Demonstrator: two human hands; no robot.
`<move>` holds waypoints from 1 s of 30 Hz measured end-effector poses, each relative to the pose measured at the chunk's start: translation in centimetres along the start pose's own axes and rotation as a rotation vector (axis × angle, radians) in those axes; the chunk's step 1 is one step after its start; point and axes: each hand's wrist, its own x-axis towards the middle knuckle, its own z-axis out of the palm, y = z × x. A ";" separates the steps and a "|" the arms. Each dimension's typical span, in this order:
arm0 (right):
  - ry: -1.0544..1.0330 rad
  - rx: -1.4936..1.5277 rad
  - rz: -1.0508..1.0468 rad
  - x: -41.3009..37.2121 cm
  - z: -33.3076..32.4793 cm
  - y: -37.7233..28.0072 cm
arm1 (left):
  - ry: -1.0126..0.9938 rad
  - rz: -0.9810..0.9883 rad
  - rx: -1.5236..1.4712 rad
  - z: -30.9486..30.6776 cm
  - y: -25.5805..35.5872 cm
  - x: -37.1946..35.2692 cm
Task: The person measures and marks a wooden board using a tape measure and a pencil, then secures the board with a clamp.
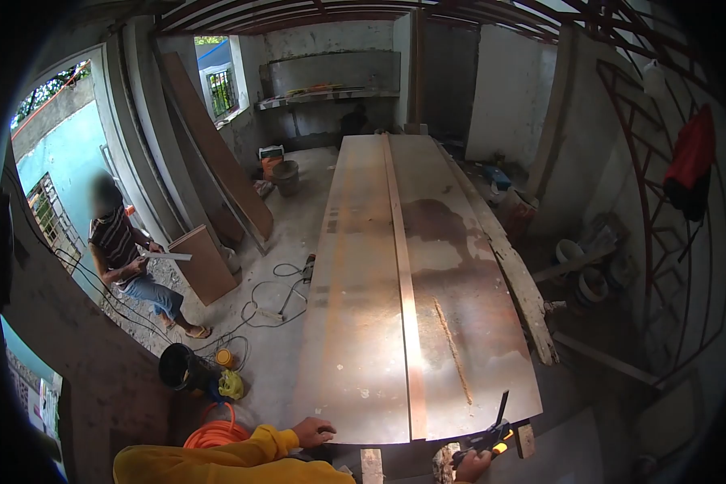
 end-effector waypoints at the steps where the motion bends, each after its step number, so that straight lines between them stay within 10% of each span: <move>1: -0.042 -0.081 -0.017 -1.1 -1.0 2.4 | -0.026 -0.006 -0.131 0.8 0.3 1.5; 4: -0.469 0.321 0.398 -5.4 -1.9 4.6 | -0.217 -0.208 -0.380 1.9 4.2 5.6; 7: -0.767 0.757 0.506 -12.6 -1.9 -8.7 | -0.348 -0.255 -0.479 5.3 3.8 10.6; 25: -0.726 -0.034 -0.419 -21.1 8.5 -18.1 | -0.393 -0.522 -1.080 1.0 0.7 8.9; 28: -0.893 0.031 0.218 -22.9 8.6 -22.2 | -0.288 -0.466 -1.096 1.6 -0.1 9.3; 30: -0.871 -0.049 0.025 -22.7 9.5 -23.6 | -0.136 -0.352 -1.073 2.0 0.6 8.5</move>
